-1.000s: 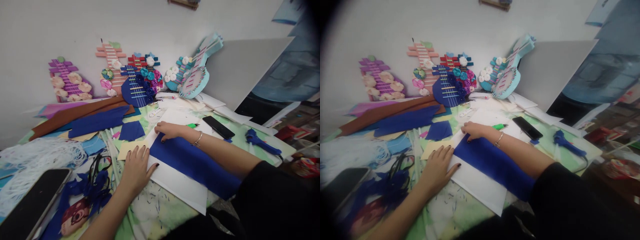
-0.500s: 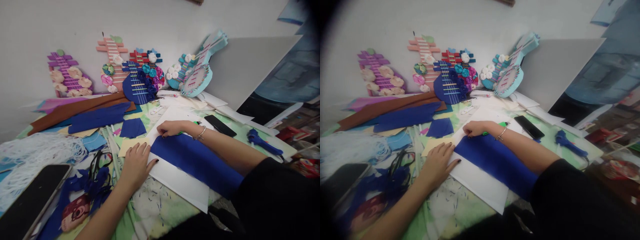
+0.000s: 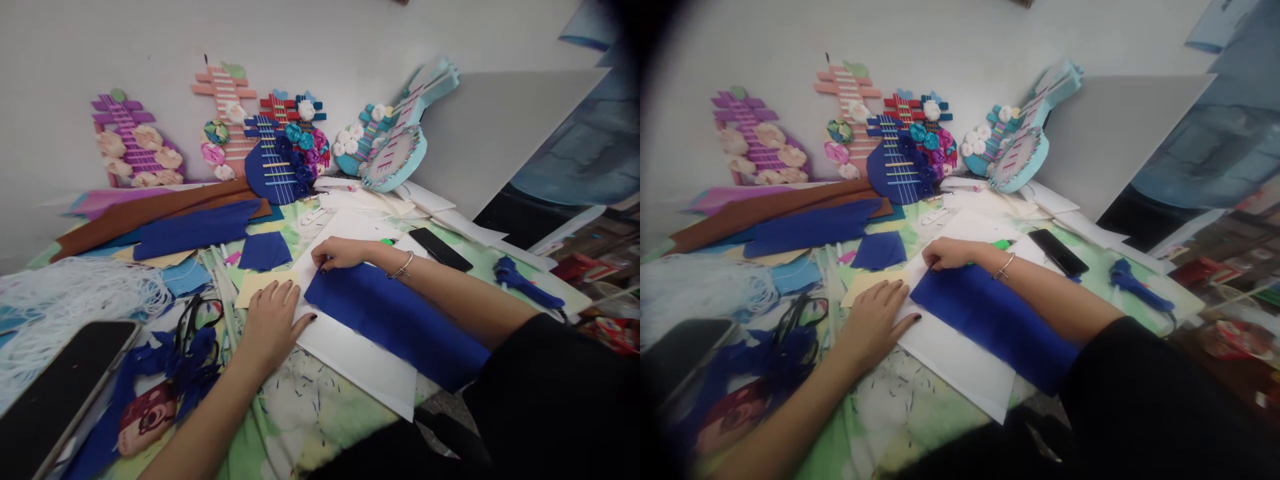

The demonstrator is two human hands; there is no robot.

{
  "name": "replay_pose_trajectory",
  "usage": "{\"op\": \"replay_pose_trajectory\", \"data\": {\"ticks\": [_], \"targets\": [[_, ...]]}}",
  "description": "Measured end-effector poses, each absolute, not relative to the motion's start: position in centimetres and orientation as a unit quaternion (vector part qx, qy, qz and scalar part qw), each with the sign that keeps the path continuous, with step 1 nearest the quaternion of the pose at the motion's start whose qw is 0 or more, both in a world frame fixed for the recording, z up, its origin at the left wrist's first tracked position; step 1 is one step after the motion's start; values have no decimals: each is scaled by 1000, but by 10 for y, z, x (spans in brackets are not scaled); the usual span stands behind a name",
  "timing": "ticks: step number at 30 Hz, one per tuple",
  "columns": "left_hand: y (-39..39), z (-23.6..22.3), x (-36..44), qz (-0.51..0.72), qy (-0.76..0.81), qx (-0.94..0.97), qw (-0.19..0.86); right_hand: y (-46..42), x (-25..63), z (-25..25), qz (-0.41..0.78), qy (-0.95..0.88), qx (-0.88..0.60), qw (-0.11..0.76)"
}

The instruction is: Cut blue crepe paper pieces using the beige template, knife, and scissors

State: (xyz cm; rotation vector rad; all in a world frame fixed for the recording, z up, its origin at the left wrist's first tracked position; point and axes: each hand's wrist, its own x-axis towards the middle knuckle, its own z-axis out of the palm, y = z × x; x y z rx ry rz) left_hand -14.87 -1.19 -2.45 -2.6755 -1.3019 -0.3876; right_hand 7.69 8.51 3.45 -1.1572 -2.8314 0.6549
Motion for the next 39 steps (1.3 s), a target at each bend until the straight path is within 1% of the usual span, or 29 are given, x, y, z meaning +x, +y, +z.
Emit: {"op": "replay_pose_trajectory", "data": {"ticks": [17, 23, 29, 31, 35, 37, 39], "targets": [[-10, -25, -149, -131, -427, -892, 71, 77, 91, 57, 216, -915, -334, 69], [-9, -26, -150, -134, -428, -892, 65, 69, 92, 67, 214, -911, -348, 58], [-9, -27, -150, -135, -426, -892, 70, 64, 96, 68, 193, -914, -351, 64], [-8, -27, -150, -135, -423, -893, 70, 59, 98, 68, 177, -918, -346, 82], [-8, -28, -151, -144, -418, -894, 68, 30, 106, 64, 94, -912, -365, 160], [-8, -29, -151, -151, -418, -893, 67, 8, 116, 55, 66, -891, -408, 190], [-8, -29, -151, -158, -422, -890, 68, -14, 131, 41, 57, -861, -469, 188]]}}
